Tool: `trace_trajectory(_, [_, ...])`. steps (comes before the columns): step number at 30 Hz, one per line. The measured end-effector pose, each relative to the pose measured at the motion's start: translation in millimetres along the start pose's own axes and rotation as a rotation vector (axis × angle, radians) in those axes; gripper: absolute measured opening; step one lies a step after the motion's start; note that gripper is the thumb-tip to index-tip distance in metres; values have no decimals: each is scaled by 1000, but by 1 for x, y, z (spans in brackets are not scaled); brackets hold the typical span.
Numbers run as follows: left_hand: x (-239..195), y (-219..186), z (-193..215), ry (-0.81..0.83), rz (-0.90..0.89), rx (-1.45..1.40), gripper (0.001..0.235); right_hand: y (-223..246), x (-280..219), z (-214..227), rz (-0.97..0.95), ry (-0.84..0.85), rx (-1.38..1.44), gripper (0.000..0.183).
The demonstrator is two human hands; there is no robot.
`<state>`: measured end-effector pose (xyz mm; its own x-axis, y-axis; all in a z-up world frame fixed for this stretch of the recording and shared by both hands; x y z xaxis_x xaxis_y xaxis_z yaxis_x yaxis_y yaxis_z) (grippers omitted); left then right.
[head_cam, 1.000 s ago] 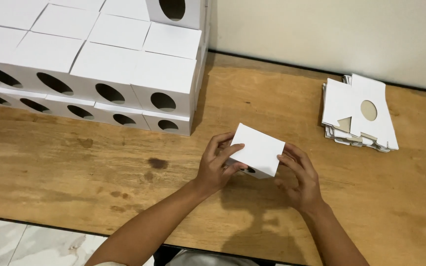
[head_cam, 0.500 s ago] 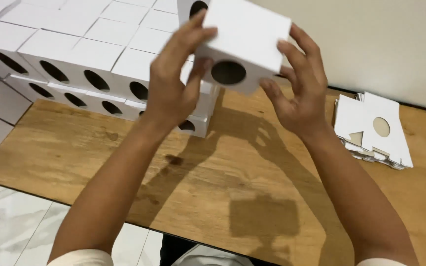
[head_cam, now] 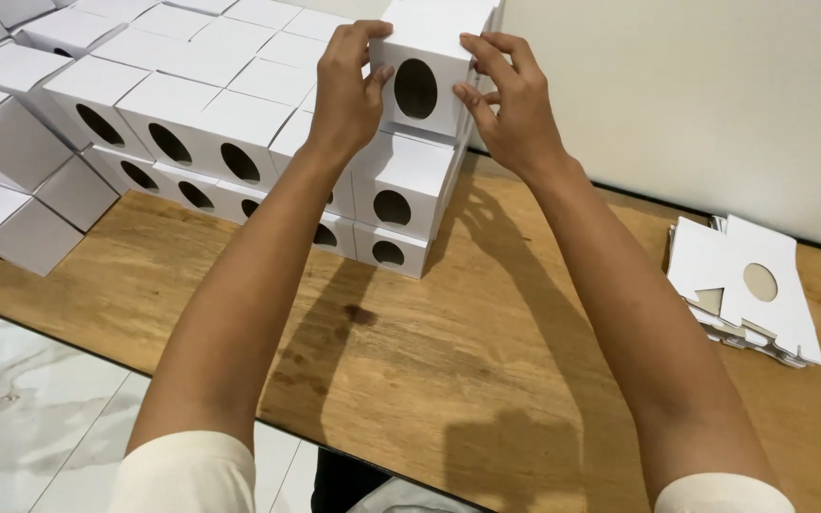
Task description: Assembling white cardboard boxes from flat templates by folding and tucking flaps.
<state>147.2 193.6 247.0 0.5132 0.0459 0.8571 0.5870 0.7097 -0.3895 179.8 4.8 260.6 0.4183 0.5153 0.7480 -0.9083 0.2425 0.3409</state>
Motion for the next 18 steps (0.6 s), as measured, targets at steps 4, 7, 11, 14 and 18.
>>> trace_trajectory(4, [-2, 4, -4, 2, 18, -7, 37, -10, -2, -3, -37, 15, -7, 38])
trace_trajectory(7, [-7, 7, -6, 16, 18, -49, 37, -15, -6, -5, -18, 38, 11, 37])
trace_trajectory(11, [-13, 10, -7, 47, 34, -26, 39, -11, -7, -6, 14, 44, -41, 35])
trace_trajectory(14, [-13, 10, -7, 56, 48, -42, 41, -7, -5, -6, 9, 49, -48, 35])
trace_trajectory(18, [-15, 4, -5, 67, 70, -131, 42, -9, -8, -8, -18, 55, -69, 36])
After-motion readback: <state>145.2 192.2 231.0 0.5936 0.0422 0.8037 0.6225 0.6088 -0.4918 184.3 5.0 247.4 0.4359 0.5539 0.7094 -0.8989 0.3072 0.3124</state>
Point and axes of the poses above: each hand's wrist, its own x-axis towards the middle knuckle, its own z-axis out of the back of the hand, y = z × x, the point moved 6 cm from there along x, towards the middle knuckle, and after that the axes turned 5 degrees about -z, right-handed, at the moved point
